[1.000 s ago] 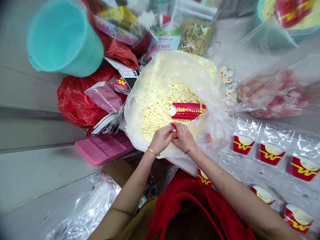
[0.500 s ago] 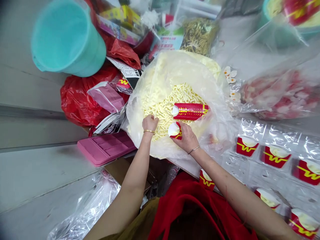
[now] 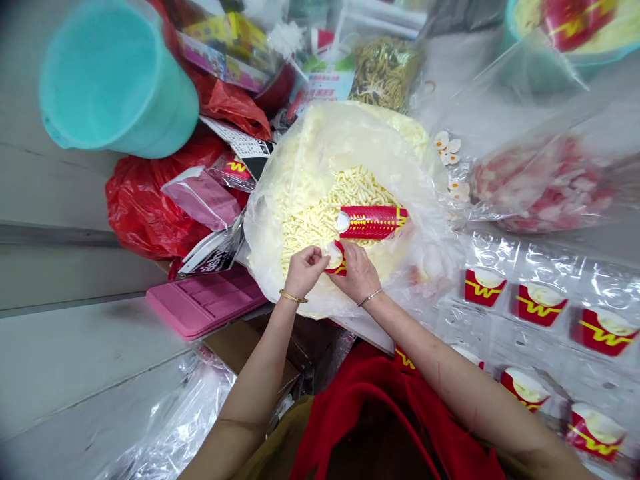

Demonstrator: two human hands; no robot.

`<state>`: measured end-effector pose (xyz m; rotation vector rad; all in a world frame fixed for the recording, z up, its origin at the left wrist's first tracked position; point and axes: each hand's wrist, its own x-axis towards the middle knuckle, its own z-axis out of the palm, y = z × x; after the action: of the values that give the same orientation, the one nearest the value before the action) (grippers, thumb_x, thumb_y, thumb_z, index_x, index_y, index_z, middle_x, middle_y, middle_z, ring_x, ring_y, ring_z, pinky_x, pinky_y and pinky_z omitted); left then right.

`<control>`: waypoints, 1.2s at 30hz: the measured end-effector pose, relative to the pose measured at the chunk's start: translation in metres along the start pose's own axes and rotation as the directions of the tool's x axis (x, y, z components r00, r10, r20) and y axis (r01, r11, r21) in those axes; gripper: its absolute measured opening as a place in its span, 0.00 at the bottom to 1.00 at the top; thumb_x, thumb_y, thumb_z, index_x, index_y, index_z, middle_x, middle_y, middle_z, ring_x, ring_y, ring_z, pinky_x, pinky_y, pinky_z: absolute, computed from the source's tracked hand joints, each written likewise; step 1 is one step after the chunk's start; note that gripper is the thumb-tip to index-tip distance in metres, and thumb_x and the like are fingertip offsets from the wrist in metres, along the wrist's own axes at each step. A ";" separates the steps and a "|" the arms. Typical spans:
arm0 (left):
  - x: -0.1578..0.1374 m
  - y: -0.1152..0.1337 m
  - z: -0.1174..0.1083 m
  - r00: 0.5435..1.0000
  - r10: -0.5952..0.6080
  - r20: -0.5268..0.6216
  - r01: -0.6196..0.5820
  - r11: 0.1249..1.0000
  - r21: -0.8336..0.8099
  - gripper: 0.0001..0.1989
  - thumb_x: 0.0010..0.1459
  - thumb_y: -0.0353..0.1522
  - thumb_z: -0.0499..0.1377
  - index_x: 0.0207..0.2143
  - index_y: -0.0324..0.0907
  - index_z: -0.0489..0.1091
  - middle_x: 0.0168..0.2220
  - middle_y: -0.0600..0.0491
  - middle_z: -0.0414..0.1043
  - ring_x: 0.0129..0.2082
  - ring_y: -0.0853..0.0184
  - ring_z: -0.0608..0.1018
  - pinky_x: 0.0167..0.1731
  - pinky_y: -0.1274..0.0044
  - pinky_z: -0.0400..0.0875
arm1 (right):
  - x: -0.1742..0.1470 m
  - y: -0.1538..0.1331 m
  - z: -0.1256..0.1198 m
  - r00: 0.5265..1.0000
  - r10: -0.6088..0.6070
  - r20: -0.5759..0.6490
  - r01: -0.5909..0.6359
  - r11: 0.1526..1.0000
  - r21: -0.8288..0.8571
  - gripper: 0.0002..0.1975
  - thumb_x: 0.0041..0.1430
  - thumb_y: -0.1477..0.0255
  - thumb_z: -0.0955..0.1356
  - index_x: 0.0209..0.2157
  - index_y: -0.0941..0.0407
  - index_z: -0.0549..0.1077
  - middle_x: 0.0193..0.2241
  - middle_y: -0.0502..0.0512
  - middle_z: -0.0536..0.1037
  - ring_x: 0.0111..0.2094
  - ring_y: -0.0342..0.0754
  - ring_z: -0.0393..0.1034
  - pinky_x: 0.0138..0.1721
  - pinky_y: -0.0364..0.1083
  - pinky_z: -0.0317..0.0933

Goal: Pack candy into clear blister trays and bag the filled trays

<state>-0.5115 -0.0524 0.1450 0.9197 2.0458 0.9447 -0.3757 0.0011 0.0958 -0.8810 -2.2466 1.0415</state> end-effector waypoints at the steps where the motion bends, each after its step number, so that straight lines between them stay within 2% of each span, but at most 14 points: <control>1: -0.001 0.002 0.000 0.999 0.032 0.023 -0.035 0.988 0.151 0.11 0.49 0.31 0.59 0.19 0.41 0.60 0.17 0.60 0.55 0.19 0.74 0.60 0.23 0.80 0.53 | -0.001 0.001 0.000 1.000 -0.009 0.004 0.009 1.000 -0.007 0.33 0.52 0.67 0.69 0.57 0.57 0.54 0.49 0.65 0.67 0.51 0.60 0.62 0.50 0.60 0.61; 4: -0.005 0.012 0.000 0.984 0.096 0.149 -0.148 0.910 0.388 0.11 0.51 0.32 0.58 0.18 0.41 0.64 0.17 0.58 0.61 0.20 0.72 0.63 0.24 0.78 0.54 | -0.004 0.006 -0.001 0.999 -0.032 0.013 0.032 0.999 -0.024 0.32 0.52 0.69 0.68 0.57 0.57 0.54 0.48 0.65 0.67 0.50 0.60 0.62 0.50 0.60 0.61; 9: -0.007 0.023 0.018 0.977 0.165 0.139 -0.212 0.845 0.491 0.10 0.57 0.31 0.53 0.24 0.42 0.69 0.24 0.53 0.70 0.25 0.67 0.71 0.27 0.77 0.58 | -0.005 0.013 -0.001 0.998 -0.066 -0.008 0.066 0.997 -0.033 0.30 0.52 0.70 0.67 0.56 0.57 0.55 0.49 0.65 0.67 0.50 0.60 0.62 0.50 0.60 0.61; 12: 0.000 0.020 0.021 0.954 0.178 0.239 -0.278 0.825 0.493 0.09 0.55 0.29 0.54 0.23 0.42 0.69 0.24 0.53 0.71 0.26 0.67 0.72 0.27 0.77 0.59 | -0.007 0.019 -0.003 0.995 -0.094 -0.020 0.093 0.995 -0.023 0.29 0.52 0.71 0.66 0.56 0.58 0.56 0.48 0.65 0.68 0.50 0.59 0.62 0.50 0.59 0.61; 14: 0.015 0.014 0.013 0.975 0.140 0.173 -0.206 0.862 0.462 0.09 0.56 0.32 0.53 0.25 0.43 0.70 0.24 0.53 0.71 0.25 0.67 0.72 0.27 0.78 0.60 | -0.009 0.023 -0.005 0.998 -0.058 -0.032 0.057 0.998 -0.017 0.31 0.52 0.67 0.68 0.56 0.58 0.56 0.48 0.65 0.67 0.50 0.59 0.63 0.50 0.60 0.62; 16: 0.039 0.007 -0.001 0.996 0.057 -0.065 -0.016 0.862 0.506 0.11 0.57 0.38 0.53 0.29 0.43 0.70 0.26 0.52 0.72 0.28 0.65 0.74 0.29 0.77 0.61 | -0.011 0.027 -0.008 0.999 -0.025 -0.037 0.024 1.000 -0.015 0.33 0.52 0.63 0.69 0.56 0.57 0.56 0.48 0.65 0.67 0.50 0.59 0.63 0.49 0.60 0.62; 18: 0.065 0.001 -0.012 0.958 -0.032 -0.286 0.197 0.798 0.570 0.15 0.54 0.45 0.55 0.31 0.42 0.70 0.29 0.48 0.74 0.33 0.60 0.75 0.31 0.74 0.63 | -0.011 0.028 -0.009 0.999 -0.011 -0.032 0.010 1.000 -0.017 0.34 0.52 0.62 0.69 0.57 0.57 0.55 0.48 0.65 0.68 0.49 0.60 0.63 0.50 0.60 0.62; 19: 0.078 -0.002 -0.015 0.939 -0.072 -0.335 0.271 0.756 0.595 0.18 0.52 0.47 0.56 0.31 0.41 0.70 0.31 0.46 0.74 0.35 0.57 0.75 0.32 0.72 0.63 | -0.011 0.028 -0.009 1.000 -0.008 -0.029 0.007 1.000 -0.020 0.34 0.52 0.63 0.69 0.57 0.57 0.55 0.48 0.65 0.67 0.50 0.60 0.63 0.50 0.60 0.62; 22: 0.103 -0.008 -0.010 0.931 -0.147 -0.333 0.340 0.679 0.650 0.15 0.50 0.43 0.58 0.32 0.41 0.70 0.36 0.41 0.74 0.38 0.54 0.75 0.33 0.70 0.64 | -0.010 0.026 -0.008 1.000 0.000 -0.016 -0.001 1.000 -0.026 0.34 0.51 0.64 0.70 0.57 0.58 0.55 0.48 0.65 0.68 0.50 0.59 0.63 0.51 0.59 0.62; 25: 0.106 -0.014 0.001 0.949 -0.118 -0.294 0.291 0.689 0.664 0.05 0.50 0.34 0.57 0.27 0.41 0.68 0.32 0.44 0.74 0.36 0.57 0.75 0.32 0.72 0.63 | -0.010 0.024 -0.009 1.000 0.006 -0.009 -0.007 1.000 -0.021 0.34 0.51 0.64 0.70 0.57 0.57 0.55 0.48 0.65 0.68 0.50 0.60 0.63 0.50 0.60 0.62; 28: 0.096 -0.022 -0.001 0.952 -0.059 -0.300 0.207 0.846 0.491 0.08 0.48 0.31 0.57 0.19 0.42 0.62 0.22 0.54 0.67 0.28 0.66 0.71 0.29 0.76 0.61 | -0.009 0.025 -0.011 1.000 0.014 0.002 -0.014 1.000 -0.015 0.34 0.51 0.63 0.70 0.57 0.57 0.55 0.48 0.65 0.68 0.49 0.60 0.64 0.49 0.60 0.62; 31: 0.082 -0.028 -0.012 0.937 -0.136 -0.321 0.145 0.989 0.005 0.12 0.46 0.31 0.58 0.17 0.42 0.56 0.16 0.60 0.55 0.20 0.74 0.63 0.23 0.80 0.56 | -0.007 0.027 -0.014 1.000 0.021 0.003 -0.021 1.000 -0.020 0.34 0.51 0.62 0.70 0.57 0.58 0.56 0.48 0.65 0.68 0.49 0.59 0.64 0.50 0.60 0.62; 33: 0.073 -0.028 -0.020 0.946 -0.201 -0.255 0.135 0.957 -0.256 0.12 0.45 0.33 0.58 0.18 0.42 0.55 0.16 0.62 0.52 0.18 0.76 0.58 0.20 0.81 0.53 | -0.004 0.027 -0.014 1.000 0.022 -0.004 -0.022 1.000 -0.022 0.34 0.51 0.62 0.70 0.56 0.58 0.56 0.48 0.65 0.68 0.49 0.59 0.64 0.50 0.59 0.62; 36: 0.057 -0.019 -0.026 0.971 -0.223 -0.082 0.157 0.860 -0.486 0.15 0.43 0.35 0.61 0.19 0.42 0.54 0.17 0.62 0.52 0.17 0.78 0.56 0.19 0.82 0.52 | 0.001 0.023 -0.012 1.000 0.015 -0.011 -0.015 1.000 -0.014 0.34 0.51 0.62 0.70 0.56 0.57 0.56 0.47 0.65 0.68 0.49 0.60 0.64 0.49 0.60 0.62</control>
<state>-0.5675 -0.0237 0.1258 0.3871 1.8381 1.3486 -0.3599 0.0189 0.0844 -0.9083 -2.2439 1.0260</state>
